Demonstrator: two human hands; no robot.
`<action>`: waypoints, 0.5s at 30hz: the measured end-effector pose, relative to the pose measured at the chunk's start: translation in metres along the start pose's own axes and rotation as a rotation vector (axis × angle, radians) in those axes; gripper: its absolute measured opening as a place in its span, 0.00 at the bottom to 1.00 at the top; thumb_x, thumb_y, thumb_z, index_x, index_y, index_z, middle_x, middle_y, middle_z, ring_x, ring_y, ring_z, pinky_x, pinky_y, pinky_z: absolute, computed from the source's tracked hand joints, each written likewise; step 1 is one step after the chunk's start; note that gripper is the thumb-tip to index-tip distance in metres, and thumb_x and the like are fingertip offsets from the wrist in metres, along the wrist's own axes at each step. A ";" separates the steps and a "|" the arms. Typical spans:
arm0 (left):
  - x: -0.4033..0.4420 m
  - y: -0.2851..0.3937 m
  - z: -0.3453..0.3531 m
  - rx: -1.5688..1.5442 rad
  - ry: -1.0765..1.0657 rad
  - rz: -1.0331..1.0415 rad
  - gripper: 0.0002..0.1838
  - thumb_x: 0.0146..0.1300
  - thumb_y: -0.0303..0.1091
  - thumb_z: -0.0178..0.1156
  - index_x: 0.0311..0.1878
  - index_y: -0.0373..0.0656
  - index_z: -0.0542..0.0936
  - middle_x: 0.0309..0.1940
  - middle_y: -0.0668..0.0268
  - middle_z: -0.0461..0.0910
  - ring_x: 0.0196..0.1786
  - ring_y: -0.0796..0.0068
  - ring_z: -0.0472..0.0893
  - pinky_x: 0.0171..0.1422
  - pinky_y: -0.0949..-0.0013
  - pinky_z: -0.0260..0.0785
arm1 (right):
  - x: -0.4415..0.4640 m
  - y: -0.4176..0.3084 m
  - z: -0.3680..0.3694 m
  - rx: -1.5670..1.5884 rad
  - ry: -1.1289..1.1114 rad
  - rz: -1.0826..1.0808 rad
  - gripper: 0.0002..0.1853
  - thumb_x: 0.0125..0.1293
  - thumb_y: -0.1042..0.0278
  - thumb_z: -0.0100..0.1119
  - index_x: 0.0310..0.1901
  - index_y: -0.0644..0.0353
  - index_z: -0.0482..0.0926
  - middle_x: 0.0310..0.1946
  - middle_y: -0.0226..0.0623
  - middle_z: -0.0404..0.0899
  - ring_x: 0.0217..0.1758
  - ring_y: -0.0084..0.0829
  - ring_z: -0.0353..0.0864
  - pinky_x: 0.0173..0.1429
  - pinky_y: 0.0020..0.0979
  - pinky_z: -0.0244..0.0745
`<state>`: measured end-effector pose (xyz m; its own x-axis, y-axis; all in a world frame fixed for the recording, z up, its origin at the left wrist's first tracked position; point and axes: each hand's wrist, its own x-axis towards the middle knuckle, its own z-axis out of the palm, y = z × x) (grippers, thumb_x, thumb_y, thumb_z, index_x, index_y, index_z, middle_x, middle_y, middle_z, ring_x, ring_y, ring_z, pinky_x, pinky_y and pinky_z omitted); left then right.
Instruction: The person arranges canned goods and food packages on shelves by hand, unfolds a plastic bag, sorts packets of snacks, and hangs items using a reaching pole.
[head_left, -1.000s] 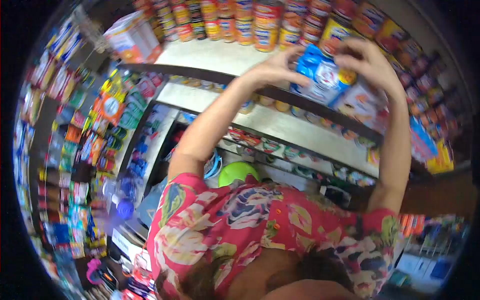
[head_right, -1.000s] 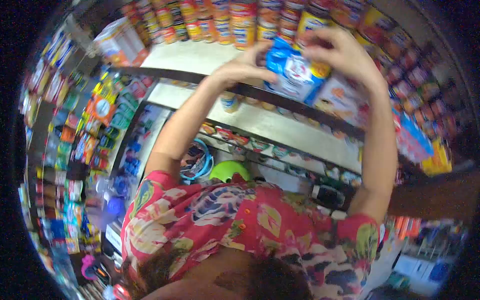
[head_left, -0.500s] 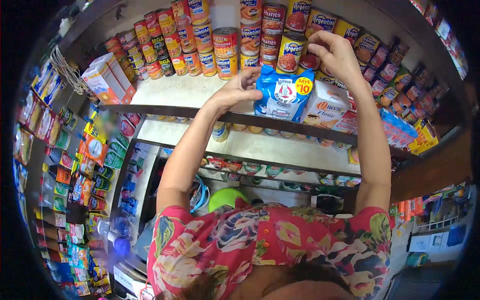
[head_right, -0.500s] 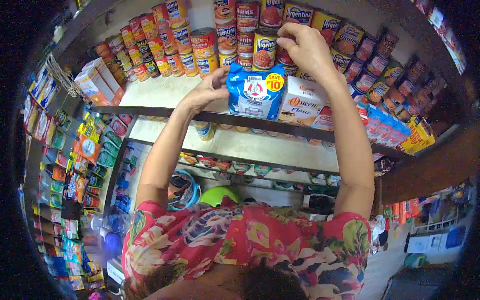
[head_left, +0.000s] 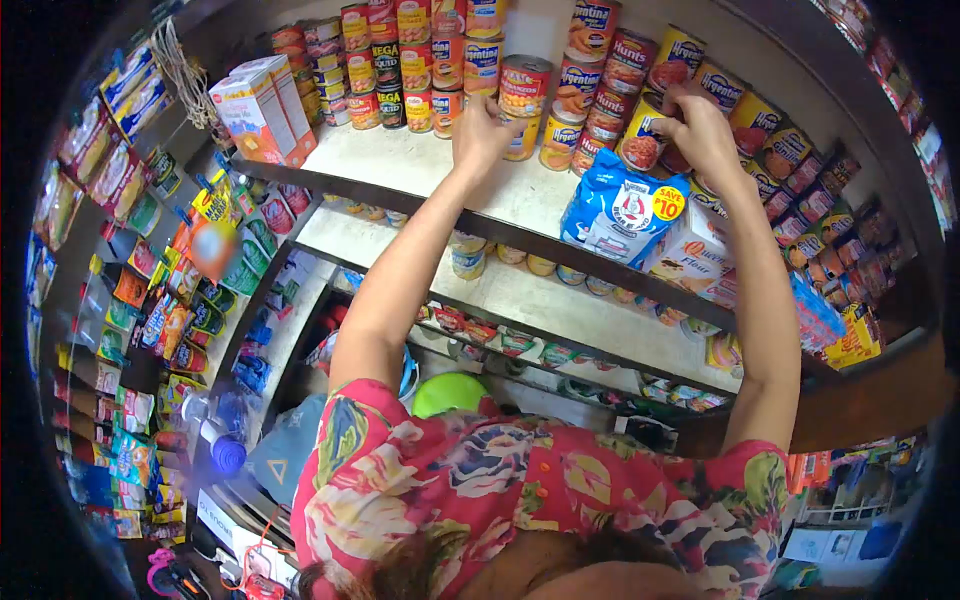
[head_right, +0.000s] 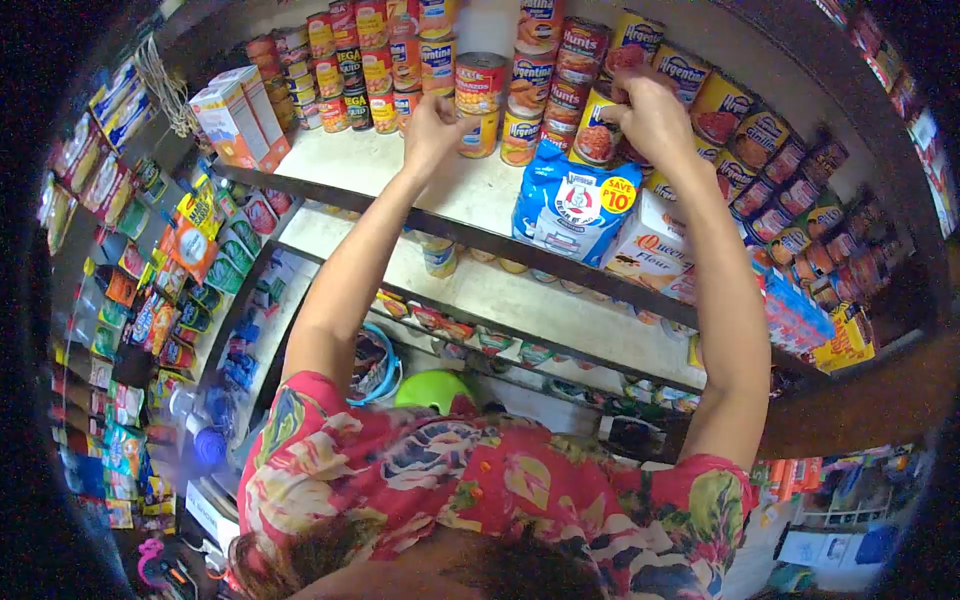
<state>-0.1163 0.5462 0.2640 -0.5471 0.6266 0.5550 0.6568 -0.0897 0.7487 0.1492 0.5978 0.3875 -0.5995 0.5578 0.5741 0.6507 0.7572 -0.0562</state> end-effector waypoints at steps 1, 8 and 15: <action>0.001 -0.003 -0.001 0.050 0.056 0.027 0.22 0.39 0.43 0.74 0.26 0.37 0.74 0.20 0.61 0.77 0.27 0.63 0.79 0.33 0.63 0.70 | 0.002 -0.002 -0.002 -0.002 -0.011 -0.015 0.14 0.50 0.65 0.64 0.30 0.66 0.72 0.29 0.49 0.75 0.37 0.45 0.76 0.40 0.40 0.68; 0.016 -0.011 0.008 0.165 -0.118 -0.018 0.31 0.38 0.56 0.71 0.31 0.33 0.79 0.28 0.49 0.81 0.33 0.56 0.82 0.38 0.60 0.73 | 0.034 -0.047 -0.038 0.018 0.113 -0.126 0.14 0.52 0.62 0.63 0.30 0.66 0.74 0.28 0.50 0.77 0.35 0.48 0.78 0.37 0.43 0.70; 0.005 -0.007 0.010 0.094 -0.033 0.015 0.29 0.41 0.53 0.70 0.33 0.32 0.77 0.30 0.47 0.80 0.36 0.52 0.81 0.42 0.57 0.71 | 0.093 -0.097 -0.003 -0.079 0.201 -0.224 0.12 0.53 0.65 0.61 0.32 0.66 0.75 0.29 0.51 0.76 0.32 0.46 0.77 0.36 0.41 0.69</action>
<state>-0.1184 0.5580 0.2579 -0.5205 0.6513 0.5521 0.7114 -0.0269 0.7023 0.0320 0.5755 0.4490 -0.6329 0.2961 0.7154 0.5519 0.8206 0.1486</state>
